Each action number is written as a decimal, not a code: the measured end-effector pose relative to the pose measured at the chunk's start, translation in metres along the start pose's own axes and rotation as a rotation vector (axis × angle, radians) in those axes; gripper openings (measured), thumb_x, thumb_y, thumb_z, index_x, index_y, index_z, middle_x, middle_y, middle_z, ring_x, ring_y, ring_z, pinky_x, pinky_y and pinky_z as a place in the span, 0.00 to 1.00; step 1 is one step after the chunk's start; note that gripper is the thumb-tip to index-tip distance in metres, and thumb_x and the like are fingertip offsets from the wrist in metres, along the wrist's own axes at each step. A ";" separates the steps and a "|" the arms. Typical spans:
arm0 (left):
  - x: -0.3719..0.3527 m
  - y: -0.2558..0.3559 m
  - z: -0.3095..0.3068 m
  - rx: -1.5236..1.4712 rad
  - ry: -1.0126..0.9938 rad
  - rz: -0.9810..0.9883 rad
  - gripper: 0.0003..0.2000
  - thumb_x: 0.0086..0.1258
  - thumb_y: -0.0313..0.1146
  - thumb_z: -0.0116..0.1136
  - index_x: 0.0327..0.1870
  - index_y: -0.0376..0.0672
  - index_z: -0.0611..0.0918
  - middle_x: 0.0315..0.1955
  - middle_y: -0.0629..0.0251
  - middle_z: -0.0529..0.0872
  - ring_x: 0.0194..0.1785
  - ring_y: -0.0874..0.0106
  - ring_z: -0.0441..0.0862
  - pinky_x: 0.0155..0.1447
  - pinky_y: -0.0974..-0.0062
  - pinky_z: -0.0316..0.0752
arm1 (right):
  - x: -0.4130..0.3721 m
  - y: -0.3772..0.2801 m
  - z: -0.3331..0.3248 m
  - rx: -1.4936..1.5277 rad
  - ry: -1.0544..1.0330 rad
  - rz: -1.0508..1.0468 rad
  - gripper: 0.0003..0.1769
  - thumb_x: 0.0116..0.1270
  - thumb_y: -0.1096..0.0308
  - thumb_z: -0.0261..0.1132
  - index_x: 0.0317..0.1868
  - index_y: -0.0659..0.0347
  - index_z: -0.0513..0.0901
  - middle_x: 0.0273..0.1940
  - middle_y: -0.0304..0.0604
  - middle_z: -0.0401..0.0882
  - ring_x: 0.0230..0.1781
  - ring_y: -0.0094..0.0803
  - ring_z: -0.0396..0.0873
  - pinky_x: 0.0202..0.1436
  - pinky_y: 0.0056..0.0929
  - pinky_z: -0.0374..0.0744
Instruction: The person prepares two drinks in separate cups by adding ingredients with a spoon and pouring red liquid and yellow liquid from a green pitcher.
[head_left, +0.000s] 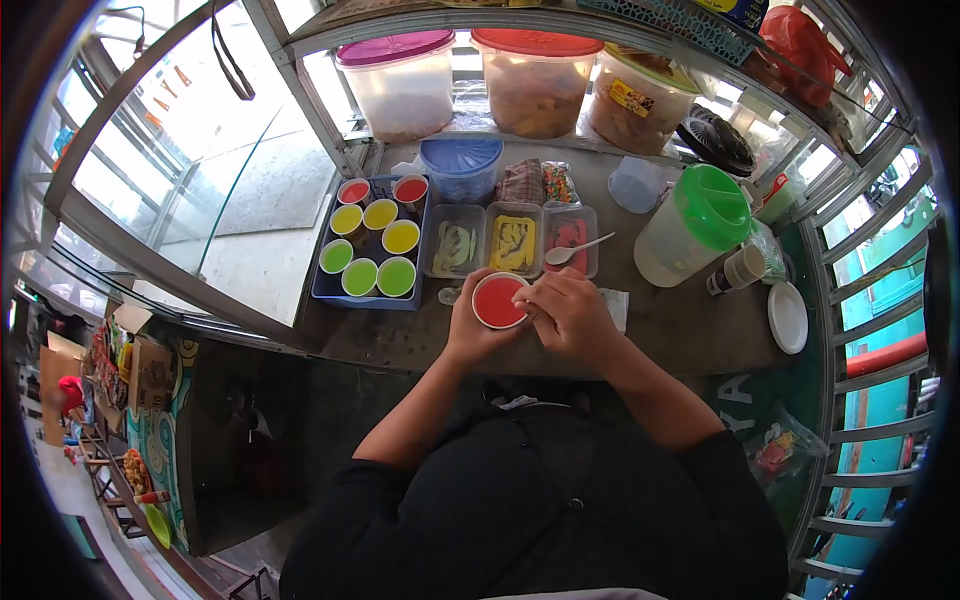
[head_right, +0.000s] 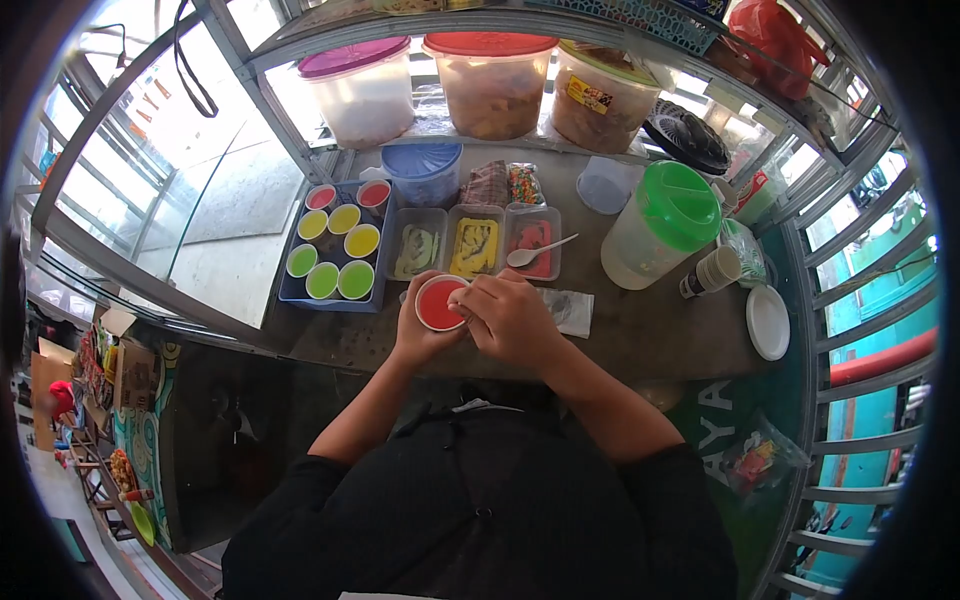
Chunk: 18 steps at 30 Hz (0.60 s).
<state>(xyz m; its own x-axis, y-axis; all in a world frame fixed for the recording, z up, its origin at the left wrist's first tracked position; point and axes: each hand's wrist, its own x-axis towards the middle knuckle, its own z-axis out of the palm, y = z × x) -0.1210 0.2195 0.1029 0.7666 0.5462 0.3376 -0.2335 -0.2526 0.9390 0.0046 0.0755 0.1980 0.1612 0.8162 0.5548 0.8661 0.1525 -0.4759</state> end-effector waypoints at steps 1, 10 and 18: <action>0.001 0.002 -0.001 -0.007 0.004 -0.003 0.42 0.49 0.39 0.85 0.64 0.37 0.70 0.50 0.59 0.87 0.56 0.69 0.86 0.62 0.69 0.79 | -0.001 -0.002 0.000 -0.003 0.009 0.036 0.09 0.64 0.74 0.69 0.45 0.61 0.87 0.38 0.47 0.86 0.36 0.46 0.85 0.44 0.38 0.81; 0.007 0.004 -0.002 0.071 0.017 0.035 0.41 0.49 0.41 0.84 0.64 0.38 0.72 0.51 0.58 0.87 0.55 0.68 0.86 0.62 0.68 0.79 | -0.001 0.007 0.003 0.322 0.208 0.284 0.05 0.69 0.72 0.68 0.43 0.62 0.86 0.37 0.48 0.87 0.36 0.46 0.85 0.42 0.40 0.79; 0.013 0.009 -0.005 0.067 -0.036 -0.042 0.43 0.50 0.42 0.84 0.67 0.38 0.71 0.53 0.56 0.87 0.58 0.66 0.86 0.64 0.66 0.78 | 0.006 0.003 -0.010 0.006 0.013 0.032 0.06 0.67 0.75 0.68 0.44 0.60 0.86 0.38 0.43 0.87 0.37 0.41 0.85 0.45 0.36 0.77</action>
<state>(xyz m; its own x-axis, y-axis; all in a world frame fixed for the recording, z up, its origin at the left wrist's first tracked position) -0.1167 0.2286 0.1155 0.7959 0.5290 0.2944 -0.1613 -0.2834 0.9453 0.0128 0.0756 0.2067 0.1943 0.8135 0.5481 0.8575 0.1304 -0.4976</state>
